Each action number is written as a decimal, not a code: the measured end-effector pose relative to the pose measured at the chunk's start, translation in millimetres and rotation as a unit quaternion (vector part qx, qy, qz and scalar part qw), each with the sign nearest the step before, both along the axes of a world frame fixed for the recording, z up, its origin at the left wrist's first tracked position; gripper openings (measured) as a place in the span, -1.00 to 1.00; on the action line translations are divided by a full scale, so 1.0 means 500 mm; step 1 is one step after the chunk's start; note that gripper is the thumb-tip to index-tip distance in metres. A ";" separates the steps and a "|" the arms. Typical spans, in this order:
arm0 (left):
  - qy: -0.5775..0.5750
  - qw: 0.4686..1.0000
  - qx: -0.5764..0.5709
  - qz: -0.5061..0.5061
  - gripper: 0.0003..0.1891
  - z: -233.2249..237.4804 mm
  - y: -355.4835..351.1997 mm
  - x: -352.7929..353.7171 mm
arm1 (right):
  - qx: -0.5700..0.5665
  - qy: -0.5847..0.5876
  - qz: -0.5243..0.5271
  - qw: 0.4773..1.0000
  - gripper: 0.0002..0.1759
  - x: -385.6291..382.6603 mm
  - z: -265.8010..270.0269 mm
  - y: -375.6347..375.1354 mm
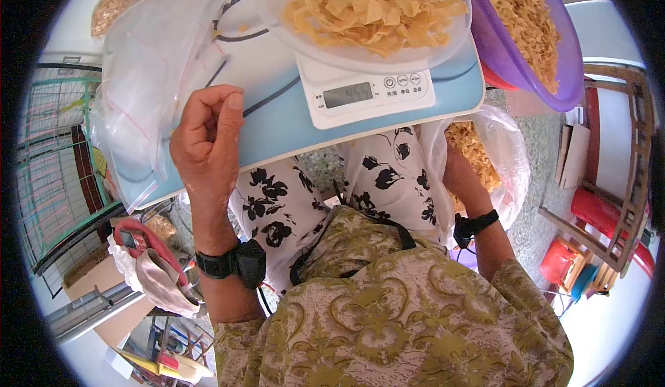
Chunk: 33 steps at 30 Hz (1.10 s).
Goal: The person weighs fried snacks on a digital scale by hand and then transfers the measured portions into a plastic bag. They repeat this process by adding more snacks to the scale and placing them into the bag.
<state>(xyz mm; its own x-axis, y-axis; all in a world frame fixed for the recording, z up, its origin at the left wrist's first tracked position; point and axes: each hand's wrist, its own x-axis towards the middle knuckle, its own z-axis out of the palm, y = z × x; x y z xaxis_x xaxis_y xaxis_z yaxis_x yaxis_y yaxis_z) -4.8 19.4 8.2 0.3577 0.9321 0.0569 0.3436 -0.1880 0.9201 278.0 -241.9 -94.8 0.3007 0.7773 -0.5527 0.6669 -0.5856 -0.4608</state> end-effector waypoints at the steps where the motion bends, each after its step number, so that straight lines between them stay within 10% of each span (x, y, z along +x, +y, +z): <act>1: -0.006 1.000 -0.008 0.001 -0.87 0.000 0.000 0.001 | 0.064 -0.012 -0.013 0.998 -0.47 -0.009 -0.019 -0.020; 18: -0.028 1.000 0.002 -0.004 -0.88 -0.008 0.002 0.000 | -0.026 -0.126 0.029 0.991 -0.74 0.018 -0.019 -0.035; 26: -0.050 0.999 -0.001 -0.008 -0.88 -0.009 0.002 0.001 | 0.159 0.003 -0.087 0.983 -0.76 0.080 0.019 -0.056; 33: -0.047 0.999 0.000 -0.009 -0.88 -0.006 0.000 0.003 | 0.000 0.122 -0.272 0.955 -0.86 0.103 0.138 -0.054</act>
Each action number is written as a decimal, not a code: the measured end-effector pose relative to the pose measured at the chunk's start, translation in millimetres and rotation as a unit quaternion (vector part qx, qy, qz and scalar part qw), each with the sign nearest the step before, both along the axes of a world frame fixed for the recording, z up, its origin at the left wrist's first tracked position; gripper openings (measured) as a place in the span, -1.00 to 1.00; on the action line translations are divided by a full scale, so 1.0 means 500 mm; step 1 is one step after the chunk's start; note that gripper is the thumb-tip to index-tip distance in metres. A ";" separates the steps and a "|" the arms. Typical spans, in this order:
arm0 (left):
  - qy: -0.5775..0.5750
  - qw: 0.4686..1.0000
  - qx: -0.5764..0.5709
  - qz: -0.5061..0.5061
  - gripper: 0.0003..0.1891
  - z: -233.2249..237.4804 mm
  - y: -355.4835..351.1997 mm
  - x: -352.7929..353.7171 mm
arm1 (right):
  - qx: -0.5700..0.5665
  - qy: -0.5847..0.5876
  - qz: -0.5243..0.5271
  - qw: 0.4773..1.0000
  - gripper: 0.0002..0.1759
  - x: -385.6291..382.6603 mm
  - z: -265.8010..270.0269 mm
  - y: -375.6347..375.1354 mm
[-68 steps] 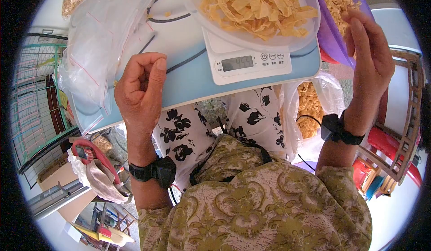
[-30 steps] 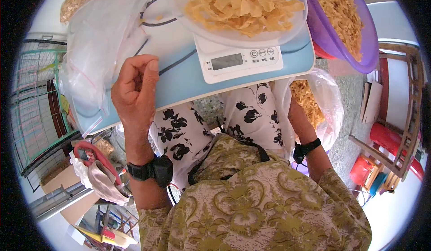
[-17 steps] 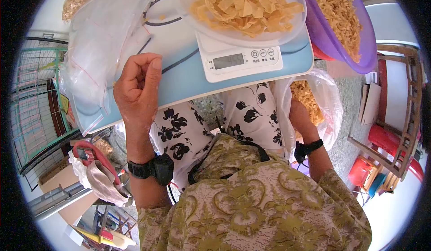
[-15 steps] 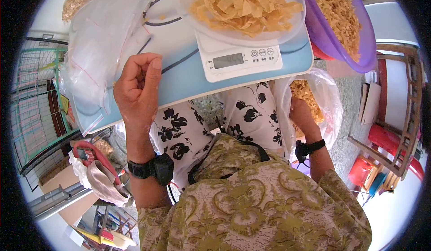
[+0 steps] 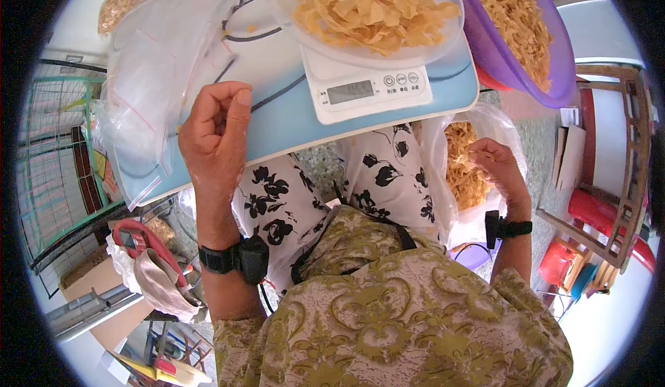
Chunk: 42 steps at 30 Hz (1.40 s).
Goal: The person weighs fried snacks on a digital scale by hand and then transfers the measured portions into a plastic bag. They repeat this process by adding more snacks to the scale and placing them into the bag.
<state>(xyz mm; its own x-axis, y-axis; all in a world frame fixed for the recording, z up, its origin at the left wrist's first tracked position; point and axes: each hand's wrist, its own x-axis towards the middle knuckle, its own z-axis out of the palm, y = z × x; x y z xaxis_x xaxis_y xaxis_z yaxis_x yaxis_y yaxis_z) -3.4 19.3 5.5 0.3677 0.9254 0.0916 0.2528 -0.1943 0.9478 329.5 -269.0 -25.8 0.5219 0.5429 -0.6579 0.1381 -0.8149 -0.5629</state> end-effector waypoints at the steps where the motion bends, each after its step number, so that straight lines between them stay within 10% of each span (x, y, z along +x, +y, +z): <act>1: 0.019 1.000 0.007 0.007 -0.88 0.004 -0.001 0.000 | 0.070 0.068 -0.040 0.994 -0.87 -0.003 0.019 0.001; 14: 0.050 0.999 -0.006 0.008 -0.88 0.006 0.001 -0.004 | 0.347 0.245 -0.098 0.900 -0.81 -0.043 0.196 0.119; 30: 0.040 0.999 0.010 -0.012 -0.90 0.009 -0.001 -0.002 | 0.452 -0.188 0.158 0.858 -0.82 -0.151 0.366 0.405; 32: 0.036 0.999 0.005 -0.015 -0.90 0.012 -0.001 -0.003 | 0.551 -0.274 0.219 0.757 -0.89 -0.151 0.354 0.431; 36: 0.044 0.999 0.010 -0.011 -0.91 0.008 0.001 -0.004 | 0.484 -0.276 0.202 0.805 -0.90 -0.145 0.358 0.444; 38: 0.040 0.999 0.008 -0.011 -0.91 0.005 0.002 -0.005 | 0.595 -0.274 0.279 0.702 -0.91 -0.125 0.332 0.478; 42: 0.049 0.999 0.002 -0.005 -0.91 0.009 0.000 -0.003 | 0.454 -0.302 0.218 0.809 -0.90 -0.176 0.373 0.448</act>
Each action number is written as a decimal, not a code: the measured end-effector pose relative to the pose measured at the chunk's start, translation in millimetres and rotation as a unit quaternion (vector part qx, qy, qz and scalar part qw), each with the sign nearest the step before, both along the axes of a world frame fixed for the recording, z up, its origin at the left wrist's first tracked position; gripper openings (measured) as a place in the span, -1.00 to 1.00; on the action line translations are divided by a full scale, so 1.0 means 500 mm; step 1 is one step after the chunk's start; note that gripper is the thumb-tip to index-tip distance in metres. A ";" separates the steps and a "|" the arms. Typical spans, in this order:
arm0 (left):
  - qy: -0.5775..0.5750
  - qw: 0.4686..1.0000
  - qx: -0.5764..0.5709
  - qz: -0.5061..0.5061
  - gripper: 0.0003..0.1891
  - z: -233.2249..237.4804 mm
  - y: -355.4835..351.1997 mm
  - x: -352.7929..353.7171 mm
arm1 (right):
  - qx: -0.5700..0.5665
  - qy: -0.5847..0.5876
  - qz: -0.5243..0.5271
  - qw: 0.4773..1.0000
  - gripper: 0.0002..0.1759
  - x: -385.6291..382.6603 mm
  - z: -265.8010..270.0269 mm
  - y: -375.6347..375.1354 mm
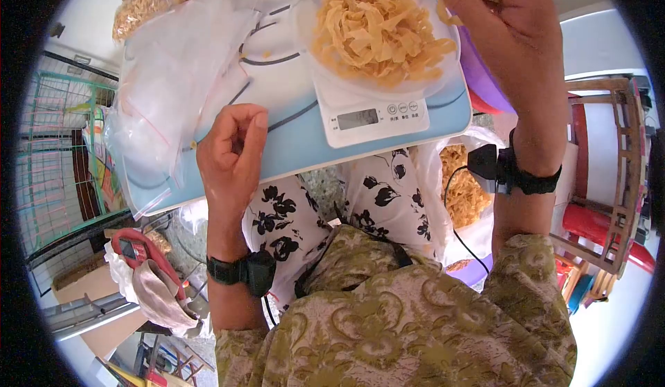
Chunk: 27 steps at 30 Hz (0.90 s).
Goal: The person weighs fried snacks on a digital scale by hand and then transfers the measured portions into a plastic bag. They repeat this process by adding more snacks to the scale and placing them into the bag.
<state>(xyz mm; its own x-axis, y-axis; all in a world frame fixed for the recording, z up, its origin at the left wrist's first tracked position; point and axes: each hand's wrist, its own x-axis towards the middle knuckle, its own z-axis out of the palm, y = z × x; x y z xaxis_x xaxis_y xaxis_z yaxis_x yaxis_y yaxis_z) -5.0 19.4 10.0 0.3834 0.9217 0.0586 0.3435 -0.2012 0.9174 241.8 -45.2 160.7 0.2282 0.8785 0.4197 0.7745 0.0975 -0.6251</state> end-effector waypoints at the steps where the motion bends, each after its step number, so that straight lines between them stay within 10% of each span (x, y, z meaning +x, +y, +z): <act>1: -0.003 1.000 -0.001 -0.002 -0.91 0.000 0.000 -0.001 | -0.041 -0.097 -0.010 0.994 -0.90 -0.014 0.015 -0.007; 18: -0.022 1.000 -0.013 -0.005 -0.93 0.002 -0.001 0.000 | -0.055 -0.246 0.020 0.968 -0.82 0.014 -0.010 -0.007; 27: -0.029 1.000 -0.008 -0.007 -0.92 -0.003 0.000 0.000 | 0.202 -0.047 0.053 0.977 -0.83 0.072 -0.076 -0.005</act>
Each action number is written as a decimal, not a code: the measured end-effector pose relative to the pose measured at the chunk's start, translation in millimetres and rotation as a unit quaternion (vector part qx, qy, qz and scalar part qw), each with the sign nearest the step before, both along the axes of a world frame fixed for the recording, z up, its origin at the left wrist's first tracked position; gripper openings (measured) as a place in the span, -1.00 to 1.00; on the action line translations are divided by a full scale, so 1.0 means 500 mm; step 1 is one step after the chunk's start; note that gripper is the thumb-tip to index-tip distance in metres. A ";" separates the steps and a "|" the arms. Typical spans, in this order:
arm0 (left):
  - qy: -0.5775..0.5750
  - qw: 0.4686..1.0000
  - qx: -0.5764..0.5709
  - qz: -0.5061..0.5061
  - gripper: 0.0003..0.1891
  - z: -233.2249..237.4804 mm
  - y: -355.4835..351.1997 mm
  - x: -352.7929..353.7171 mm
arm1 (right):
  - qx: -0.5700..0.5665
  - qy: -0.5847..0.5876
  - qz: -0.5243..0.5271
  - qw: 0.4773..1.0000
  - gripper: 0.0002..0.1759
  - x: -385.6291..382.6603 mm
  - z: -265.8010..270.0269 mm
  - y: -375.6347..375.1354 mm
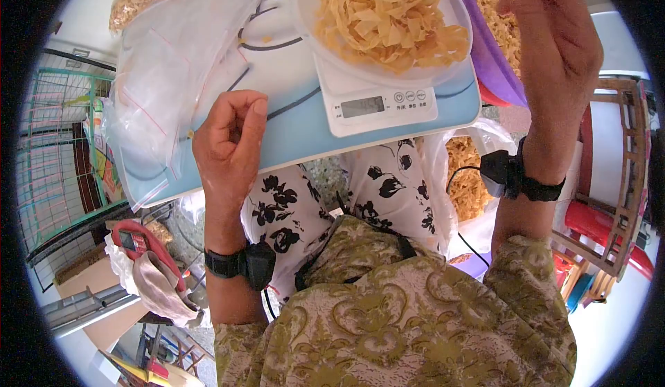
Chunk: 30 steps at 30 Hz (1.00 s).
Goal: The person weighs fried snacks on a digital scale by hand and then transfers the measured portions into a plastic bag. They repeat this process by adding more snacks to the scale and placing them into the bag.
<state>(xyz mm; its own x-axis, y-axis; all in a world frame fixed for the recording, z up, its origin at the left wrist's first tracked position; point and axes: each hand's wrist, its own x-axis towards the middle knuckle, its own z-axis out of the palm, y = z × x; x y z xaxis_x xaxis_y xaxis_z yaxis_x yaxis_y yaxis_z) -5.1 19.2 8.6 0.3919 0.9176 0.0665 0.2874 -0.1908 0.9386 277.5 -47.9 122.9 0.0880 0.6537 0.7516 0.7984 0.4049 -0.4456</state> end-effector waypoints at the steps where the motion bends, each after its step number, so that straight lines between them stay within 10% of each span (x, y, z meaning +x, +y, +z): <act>1: -0.009 1.000 -0.001 -0.002 -0.91 -0.001 0.000 0.000 | 0.021 -0.090 0.010 0.996 -0.81 0.052 -0.001 -0.005; 3: -0.006 1.000 0.000 0.000 -0.91 -0.005 0.002 0.000 | 0.042 -0.179 0.019 0.983 -0.79 0.065 -0.009 -0.017; 5: -0.003 1.000 0.001 0.003 -0.91 -0.005 0.002 0.000 | -0.016 0.112 -0.077 0.991 -0.81 0.025 -0.045 -0.049; 11: -0.004 1.000 -0.010 0.006 -0.92 -0.010 0.003 -0.002 | -0.105 0.291 -0.116 0.944 -0.84 0.052 -0.145 -0.088; 30: 0.016 1.000 0.002 0.018 -0.90 0.002 -0.001 0.003 | -0.138 0.334 -0.161 0.918 -0.79 0.046 -0.262 -0.095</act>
<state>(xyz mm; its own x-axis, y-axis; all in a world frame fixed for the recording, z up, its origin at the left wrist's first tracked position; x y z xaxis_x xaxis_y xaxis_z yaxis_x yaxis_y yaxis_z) -3.7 18.7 9.5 0.3598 0.9312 0.0585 0.3239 -0.1835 0.9281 300.7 -95.5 -7.9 0.6914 0.6706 0.2689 0.3674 -0.0059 -0.9300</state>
